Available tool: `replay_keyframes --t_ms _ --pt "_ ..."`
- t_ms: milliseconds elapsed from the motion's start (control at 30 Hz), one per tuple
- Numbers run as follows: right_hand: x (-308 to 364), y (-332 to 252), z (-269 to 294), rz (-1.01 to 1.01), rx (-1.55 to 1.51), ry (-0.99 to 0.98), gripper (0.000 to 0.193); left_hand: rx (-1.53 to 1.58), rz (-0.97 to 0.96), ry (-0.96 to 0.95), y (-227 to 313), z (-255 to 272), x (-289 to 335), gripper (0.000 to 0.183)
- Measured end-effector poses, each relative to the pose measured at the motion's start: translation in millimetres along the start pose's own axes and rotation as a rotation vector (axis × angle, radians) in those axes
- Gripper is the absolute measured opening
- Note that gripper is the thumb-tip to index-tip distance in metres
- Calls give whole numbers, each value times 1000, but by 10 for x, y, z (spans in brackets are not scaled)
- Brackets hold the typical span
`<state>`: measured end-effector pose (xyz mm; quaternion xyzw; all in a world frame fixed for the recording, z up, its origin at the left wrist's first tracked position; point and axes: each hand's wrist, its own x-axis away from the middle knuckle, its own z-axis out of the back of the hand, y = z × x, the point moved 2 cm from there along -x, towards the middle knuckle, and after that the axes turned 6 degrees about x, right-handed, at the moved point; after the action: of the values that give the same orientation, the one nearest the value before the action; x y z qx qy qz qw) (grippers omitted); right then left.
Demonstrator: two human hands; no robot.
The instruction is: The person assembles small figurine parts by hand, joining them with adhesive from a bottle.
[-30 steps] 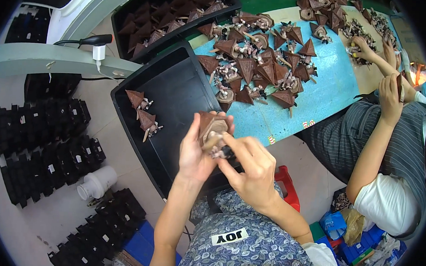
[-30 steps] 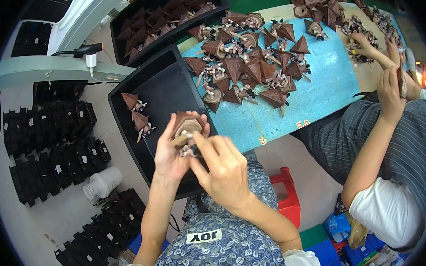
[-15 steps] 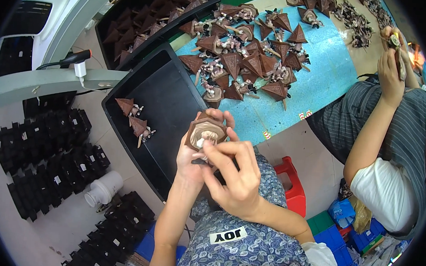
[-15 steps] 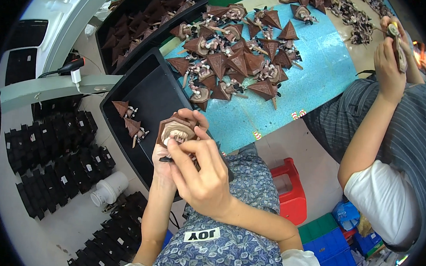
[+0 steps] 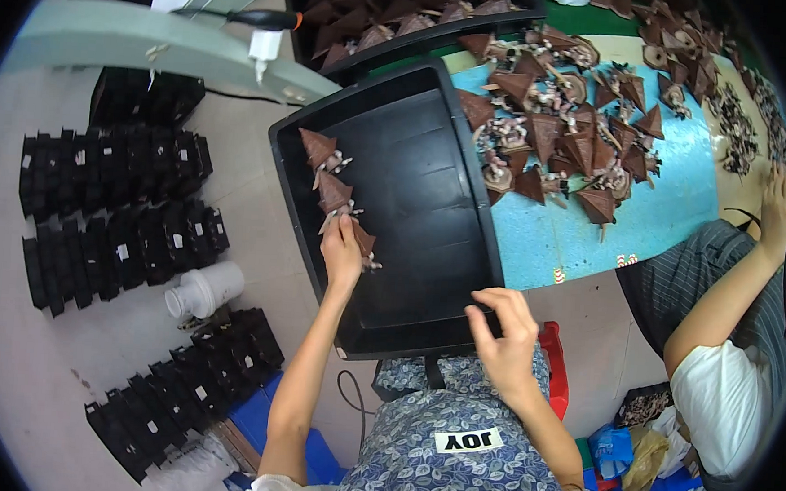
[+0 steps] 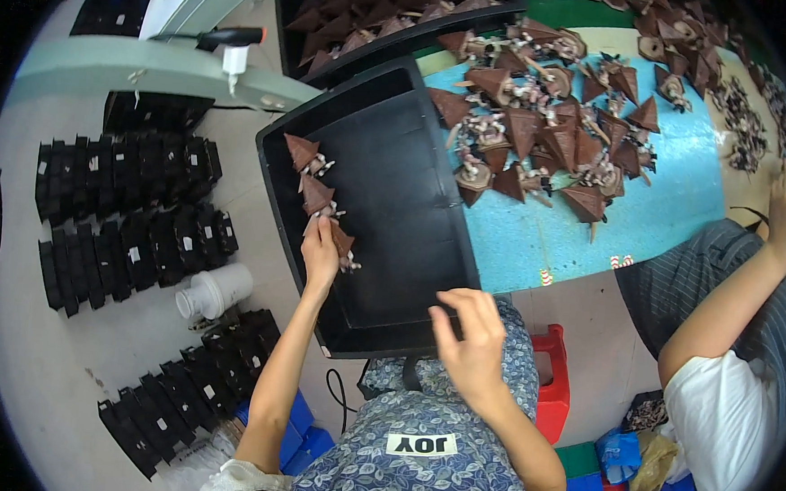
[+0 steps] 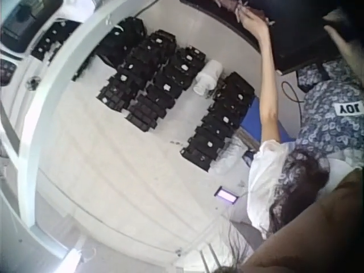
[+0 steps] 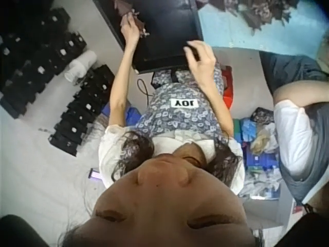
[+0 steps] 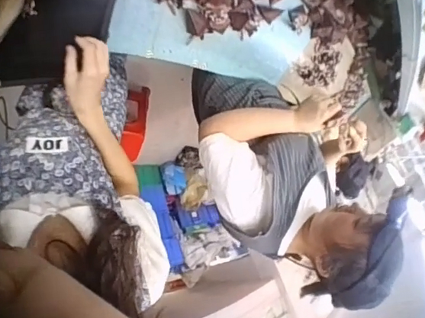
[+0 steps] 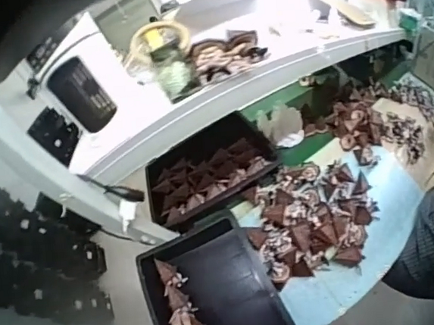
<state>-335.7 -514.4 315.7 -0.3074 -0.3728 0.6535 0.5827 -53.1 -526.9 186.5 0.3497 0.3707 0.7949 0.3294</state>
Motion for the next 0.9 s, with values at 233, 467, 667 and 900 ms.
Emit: replay_keyframes --t_ms 233,467,667,900 --pt "-187 93 56 -74 40 -6 11 351 -104 145 -81 49 14 30" --pt "-369 -553 -197 58 -270 -52 35 2192 818 -793 1201 -51 757 34" --pt "-436 -770 -28 254 -167 -53 39 2079 833 -831 1501 -170 1000 33" --pt "-339 -669 68 155 -196 -77 33 1955 945 -749 1585 -187 1244 35"
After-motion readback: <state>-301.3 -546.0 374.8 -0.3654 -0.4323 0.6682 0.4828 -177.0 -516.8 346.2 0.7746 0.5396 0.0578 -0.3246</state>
